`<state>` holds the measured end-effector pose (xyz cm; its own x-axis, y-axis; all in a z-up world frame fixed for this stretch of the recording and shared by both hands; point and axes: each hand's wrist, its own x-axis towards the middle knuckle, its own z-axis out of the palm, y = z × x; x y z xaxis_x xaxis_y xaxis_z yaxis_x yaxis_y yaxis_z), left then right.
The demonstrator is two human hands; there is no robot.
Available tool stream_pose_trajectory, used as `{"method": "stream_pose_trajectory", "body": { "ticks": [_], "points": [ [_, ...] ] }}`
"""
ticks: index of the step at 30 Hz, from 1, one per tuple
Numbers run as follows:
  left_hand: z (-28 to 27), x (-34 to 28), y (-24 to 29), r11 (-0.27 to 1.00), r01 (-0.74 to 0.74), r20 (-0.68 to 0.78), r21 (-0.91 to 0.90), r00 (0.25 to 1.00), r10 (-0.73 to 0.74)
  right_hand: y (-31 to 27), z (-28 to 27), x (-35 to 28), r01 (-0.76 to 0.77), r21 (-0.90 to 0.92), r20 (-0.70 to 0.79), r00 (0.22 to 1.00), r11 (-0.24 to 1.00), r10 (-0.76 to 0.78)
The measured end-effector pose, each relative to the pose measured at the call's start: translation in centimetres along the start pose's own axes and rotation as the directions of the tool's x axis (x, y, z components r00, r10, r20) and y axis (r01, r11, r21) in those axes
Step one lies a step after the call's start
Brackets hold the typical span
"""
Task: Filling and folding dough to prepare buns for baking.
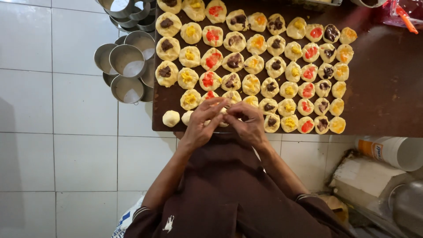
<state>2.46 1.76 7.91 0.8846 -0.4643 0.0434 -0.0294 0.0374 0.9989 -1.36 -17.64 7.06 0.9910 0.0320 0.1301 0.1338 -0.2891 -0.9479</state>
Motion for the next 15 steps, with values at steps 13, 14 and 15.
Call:
{"method": "stream_pose_trajectory", "body": {
  "ticks": [13,14,15],
  "points": [
    [-2.5,0.2,-3.2,0.951,0.060,-0.285,0.302,0.958,0.030,-2.2,-0.1,0.9,-0.191,0.684,0.073,0.978,0.704,0.195],
    [-3.6,0.1,-3.5,0.919,0.053,-0.340,0.390,0.936,0.090,-2.2,-0.7,1.2,-0.149,0.638,-0.015,0.978,0.756,0.206],
    [-4.6,0.0,-3.9,0.879,0.051,-0.383,0.473,0.911,0.153,-2.2,-1.3,1.4,-0.112,0.584,-0.107,0.971,0.804,0.213]
  ]
}}
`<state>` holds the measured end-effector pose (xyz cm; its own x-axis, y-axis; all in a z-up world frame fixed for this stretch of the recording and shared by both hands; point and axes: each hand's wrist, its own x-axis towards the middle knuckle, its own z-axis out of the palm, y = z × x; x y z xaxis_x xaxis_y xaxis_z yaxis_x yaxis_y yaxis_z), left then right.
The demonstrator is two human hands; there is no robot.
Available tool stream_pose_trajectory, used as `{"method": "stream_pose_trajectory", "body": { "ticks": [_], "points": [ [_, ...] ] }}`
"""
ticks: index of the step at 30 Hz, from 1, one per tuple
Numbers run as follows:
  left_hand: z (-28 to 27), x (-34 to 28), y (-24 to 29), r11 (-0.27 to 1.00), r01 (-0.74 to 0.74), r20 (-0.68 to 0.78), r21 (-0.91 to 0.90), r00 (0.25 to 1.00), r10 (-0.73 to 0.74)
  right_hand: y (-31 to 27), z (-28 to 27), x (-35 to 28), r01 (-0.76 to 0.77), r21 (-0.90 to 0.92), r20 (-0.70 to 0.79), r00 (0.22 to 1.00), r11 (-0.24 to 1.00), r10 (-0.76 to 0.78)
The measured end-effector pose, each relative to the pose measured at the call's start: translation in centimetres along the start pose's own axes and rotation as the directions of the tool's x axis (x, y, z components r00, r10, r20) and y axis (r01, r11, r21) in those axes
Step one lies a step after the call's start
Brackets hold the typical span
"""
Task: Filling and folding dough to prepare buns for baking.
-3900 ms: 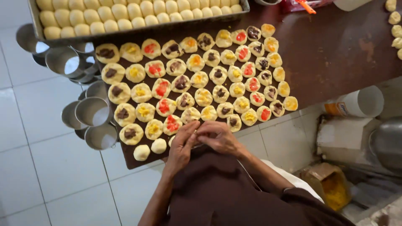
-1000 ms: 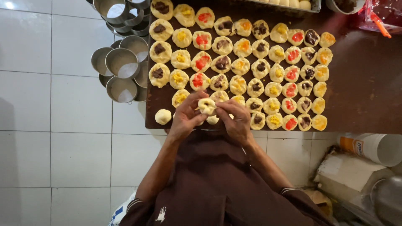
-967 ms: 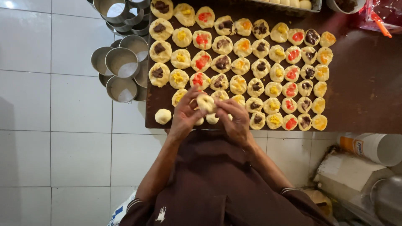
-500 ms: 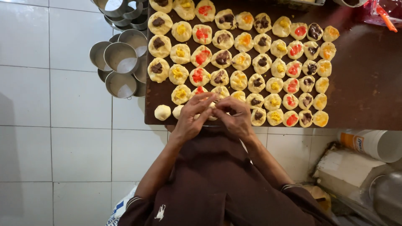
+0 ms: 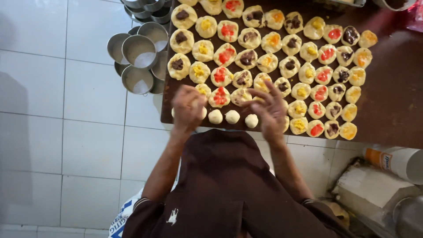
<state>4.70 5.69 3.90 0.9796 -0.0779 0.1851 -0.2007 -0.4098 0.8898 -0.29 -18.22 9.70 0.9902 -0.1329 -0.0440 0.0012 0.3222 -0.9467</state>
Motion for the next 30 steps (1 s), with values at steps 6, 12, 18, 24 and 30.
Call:
{"method": "stream_pose_trajectory", "body": {
  "ticks": [6,12,18,24,30],
  "points": [
    [-3.1,1.3,-2.6,0.944,0.064,-0.020,0.325,0.998,-0.061,2.4,-4.7,-1.2,0.003,-0.145,-0.109,0.994,0.989,-0.018],
    [-4.3,0.9,-4.2,0.902,0.008,0.150,0.432,0.985,-0.080,3.9,-5.7,-2.3,-0.005,-0.163,-0.091,0.996,0.987,-0.010],
    [-3.5,2.4,-1.3,0.787,-0.190,0.274,0.587,0.961,0.027,3.5,-6.3,-2.5,0.036,-0.225,-0.119,0.991,0.974,-0.064],
    [-2.0,3.9,1.4,0.750,-0.120,0.378,0.651,0.908,-0.183,3.7,-5.7,-2.3,0.057,-0.261,-0.115,0.989,0.964,-0.089],
    [1.2,3.5,-1.6,0.786,-0.236,0.404,0.571,0.915,-0.019,4.4,-3.8,-2.6,0.068,-0.265,-0.087,0.992,0.962,-0.094]
  ]
}}
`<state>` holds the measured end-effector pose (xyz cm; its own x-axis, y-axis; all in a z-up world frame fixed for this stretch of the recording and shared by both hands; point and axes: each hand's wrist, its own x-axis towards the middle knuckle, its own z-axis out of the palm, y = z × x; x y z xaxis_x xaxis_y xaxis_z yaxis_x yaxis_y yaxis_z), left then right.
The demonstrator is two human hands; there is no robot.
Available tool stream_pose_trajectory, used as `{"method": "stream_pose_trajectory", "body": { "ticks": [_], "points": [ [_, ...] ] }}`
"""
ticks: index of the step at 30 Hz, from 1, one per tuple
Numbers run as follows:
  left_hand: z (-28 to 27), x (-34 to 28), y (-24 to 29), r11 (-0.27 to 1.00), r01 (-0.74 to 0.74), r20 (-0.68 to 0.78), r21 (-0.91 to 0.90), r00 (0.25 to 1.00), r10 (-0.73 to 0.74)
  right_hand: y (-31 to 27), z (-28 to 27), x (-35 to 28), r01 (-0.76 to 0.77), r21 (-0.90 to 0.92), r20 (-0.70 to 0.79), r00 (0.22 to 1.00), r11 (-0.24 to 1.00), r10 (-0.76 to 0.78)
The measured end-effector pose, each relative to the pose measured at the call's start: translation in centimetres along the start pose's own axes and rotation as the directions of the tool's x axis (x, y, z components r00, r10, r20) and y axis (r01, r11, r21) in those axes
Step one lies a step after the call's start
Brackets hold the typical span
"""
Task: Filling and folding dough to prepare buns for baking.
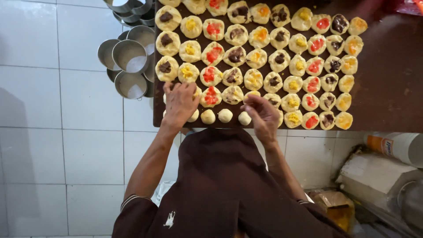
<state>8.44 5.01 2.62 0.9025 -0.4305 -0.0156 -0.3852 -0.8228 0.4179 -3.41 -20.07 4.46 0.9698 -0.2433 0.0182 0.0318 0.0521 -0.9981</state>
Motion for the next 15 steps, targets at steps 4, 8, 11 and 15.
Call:
{"method": "stream_pose_trajectory", "body": {
  "ticks": [4,8,11,15],
  "points": [
    [-1.1,-0.2,0.4,0.997,-0.032,0.066,-0.074,0.997,0.037,0.4,0.3,-0.3,-0.036,0.008,0.019,0.999,0.999,0.036],
    [-4.7,-0.7,1.3,0.889,0.003,0.041,-0.458,0.999,0.018,0.4,0.4,-0.3,-0.019,-0.083,0.035,0.999,0.996,0.022],
    [-7.5,-1.5,2.6,0.730,0.040,0.022,-0.682,0.999,-0.033,0.2,0.6,-0.3,-0.050,-0.075,0.040,0.998,0.996,0.053],
    [-7.7,-2.5,3.9,0.362,-0.101,-0.078,-0.927,0.994,0.079,0.4,1.1,0.3,-0.065,-0.045,0.116,0.991,0.997,0.069]
  ]
}}
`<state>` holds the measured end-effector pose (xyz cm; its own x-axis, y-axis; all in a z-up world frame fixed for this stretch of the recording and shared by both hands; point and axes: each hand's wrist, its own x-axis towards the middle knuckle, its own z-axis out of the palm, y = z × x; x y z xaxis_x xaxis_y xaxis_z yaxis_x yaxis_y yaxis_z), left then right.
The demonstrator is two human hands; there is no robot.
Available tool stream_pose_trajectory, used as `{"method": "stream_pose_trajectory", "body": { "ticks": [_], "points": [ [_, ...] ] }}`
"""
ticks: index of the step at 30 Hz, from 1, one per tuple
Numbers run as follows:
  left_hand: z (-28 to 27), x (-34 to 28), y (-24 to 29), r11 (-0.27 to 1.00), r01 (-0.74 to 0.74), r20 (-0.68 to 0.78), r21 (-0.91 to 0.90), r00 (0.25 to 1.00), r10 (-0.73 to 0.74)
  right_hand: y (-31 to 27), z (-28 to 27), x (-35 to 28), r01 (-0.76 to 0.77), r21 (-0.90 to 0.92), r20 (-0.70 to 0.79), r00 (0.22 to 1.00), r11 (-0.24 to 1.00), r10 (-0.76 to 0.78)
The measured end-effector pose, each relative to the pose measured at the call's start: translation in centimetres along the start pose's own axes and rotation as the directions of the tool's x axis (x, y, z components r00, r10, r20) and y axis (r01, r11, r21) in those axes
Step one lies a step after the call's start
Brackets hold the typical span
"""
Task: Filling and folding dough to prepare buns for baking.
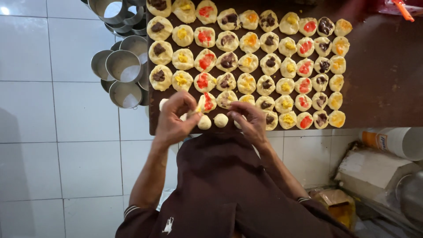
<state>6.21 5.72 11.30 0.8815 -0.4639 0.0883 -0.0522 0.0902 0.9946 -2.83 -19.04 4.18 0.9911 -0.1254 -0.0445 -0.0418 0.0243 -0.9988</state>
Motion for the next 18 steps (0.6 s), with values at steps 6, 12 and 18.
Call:
{"method": "stream_pose_trajectory", "body": {
  "ticks": [6,12,18],
  "points": [
    [1.4,0.5,0.8,0.998,0.056,-0.120,-0.013,0.991,-0.057,-4.0,3.7,1.8,-0.162,-0.126,0.209,0.960,0.979,0.186],
    [0.2,0.0,1.2,0.979,0.188,-0.126,-0.085,0.972,-0.198,-2.0,5.6,2.2,0.184,-0.451,0.227,0.970,0.873,-0.088],
    [-0.2,-0.4,0.8,0.981,0.164,-0.131,-0.102,0.976,-0.176,1.3,6.7,4.1,0.429,-0.548,0.301,0.902,0.718,-0.309]
  ]
}}
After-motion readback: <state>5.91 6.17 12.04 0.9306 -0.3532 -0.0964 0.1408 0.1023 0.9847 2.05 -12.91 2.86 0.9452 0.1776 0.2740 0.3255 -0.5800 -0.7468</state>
